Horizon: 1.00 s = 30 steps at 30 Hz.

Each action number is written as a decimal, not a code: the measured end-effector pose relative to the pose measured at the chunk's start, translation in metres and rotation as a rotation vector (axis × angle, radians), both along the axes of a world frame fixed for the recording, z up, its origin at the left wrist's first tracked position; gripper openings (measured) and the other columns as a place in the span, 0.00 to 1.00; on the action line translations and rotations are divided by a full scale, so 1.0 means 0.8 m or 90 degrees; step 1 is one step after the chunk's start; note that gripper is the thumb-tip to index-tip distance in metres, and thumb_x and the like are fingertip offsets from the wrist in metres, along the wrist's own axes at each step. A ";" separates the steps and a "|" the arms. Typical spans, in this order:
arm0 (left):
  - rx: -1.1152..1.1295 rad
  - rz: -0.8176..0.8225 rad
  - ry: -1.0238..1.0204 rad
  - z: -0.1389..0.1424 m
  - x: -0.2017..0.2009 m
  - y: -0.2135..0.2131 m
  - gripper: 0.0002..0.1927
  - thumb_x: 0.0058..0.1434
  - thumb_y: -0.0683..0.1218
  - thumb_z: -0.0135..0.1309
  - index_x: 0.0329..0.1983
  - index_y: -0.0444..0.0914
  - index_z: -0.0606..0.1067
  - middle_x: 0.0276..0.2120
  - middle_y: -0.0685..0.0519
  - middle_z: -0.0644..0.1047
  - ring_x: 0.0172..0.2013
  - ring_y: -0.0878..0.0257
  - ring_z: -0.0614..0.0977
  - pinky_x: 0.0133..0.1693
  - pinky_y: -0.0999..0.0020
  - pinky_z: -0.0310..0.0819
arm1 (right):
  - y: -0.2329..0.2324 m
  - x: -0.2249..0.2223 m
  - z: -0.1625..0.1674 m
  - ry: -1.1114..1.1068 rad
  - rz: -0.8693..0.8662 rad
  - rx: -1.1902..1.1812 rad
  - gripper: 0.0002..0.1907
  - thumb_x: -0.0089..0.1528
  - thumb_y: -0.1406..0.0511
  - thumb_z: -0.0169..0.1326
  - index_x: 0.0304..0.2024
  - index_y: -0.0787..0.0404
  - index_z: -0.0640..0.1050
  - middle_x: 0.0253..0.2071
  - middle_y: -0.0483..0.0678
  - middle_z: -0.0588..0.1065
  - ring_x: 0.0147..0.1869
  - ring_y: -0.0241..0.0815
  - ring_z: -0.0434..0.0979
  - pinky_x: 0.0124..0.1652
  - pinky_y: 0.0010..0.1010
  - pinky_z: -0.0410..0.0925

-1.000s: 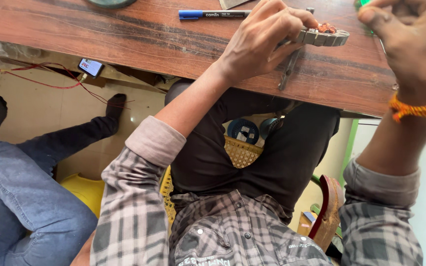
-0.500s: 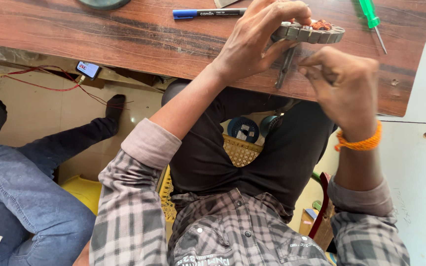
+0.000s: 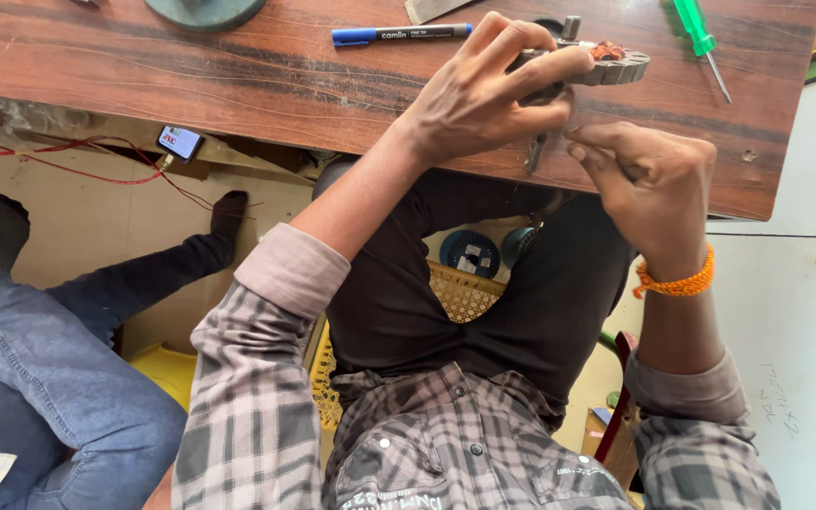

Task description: The person sits at a workbench and works on a small metal mold-like component held in both hands, pressing and fitting small reddish pieces into its cavities by hand and turning the component to reach different sides. They occasionally pick small bits from the bench and continue fitting them into the component.

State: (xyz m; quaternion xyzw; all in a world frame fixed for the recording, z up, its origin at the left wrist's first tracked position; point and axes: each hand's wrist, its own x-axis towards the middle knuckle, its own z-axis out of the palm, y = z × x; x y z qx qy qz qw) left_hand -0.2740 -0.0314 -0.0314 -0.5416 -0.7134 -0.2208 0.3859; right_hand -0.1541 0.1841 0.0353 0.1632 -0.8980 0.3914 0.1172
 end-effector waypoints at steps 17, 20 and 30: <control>0.143 0.002 -0.118 -0.007 0.014 0.005 0.10 0.65 0.39 0.62 0.39 0.37 0.70 0.64 0.51 0.63 0.52 0.60 0.75 0.54 0.61 0.71 | -0.018 -0.073 0.059 0.136 0.045 0.139 0.04 0.70 0.74 0.67 0.43 0.66 0.83 0.27 0.48 0.71 0.29 0.36 0.68 0.32 0.29 0.58; 0.132 0.002 -0.159 -0.010 0.013 0.004 0.11 0.65 0.39 0.64 0.37 0.39 0.70 0.64 0.54 0.65 0.50 0.62 0.74 0.52 0.64 0.72 | -0.015 -0.081 0.056 0.055 0.043 0.112 0.02 0.71 0.76 0.62 0.45 0.68 0.82 0.31 0.49 0.77 0.33 0.34 0.76 0.33 0.26 0.62; 0.097 0.001 -0.086 -0.007 0.007 0.003 0.09 0.63 0.42 0.61 0.38 0.40 0.70 0.64 0.54 0.68 0.54 0.60 0.74 0.54 0.59 0.68 | 0.030 -0.126 0.007 0.078 0.073 0.115 0.03 0.70 0.77 0.56 0.46 0.71 0.80 0.39 0.53 0.80 0.43 0.39 0.80 0.42 0.27 0.72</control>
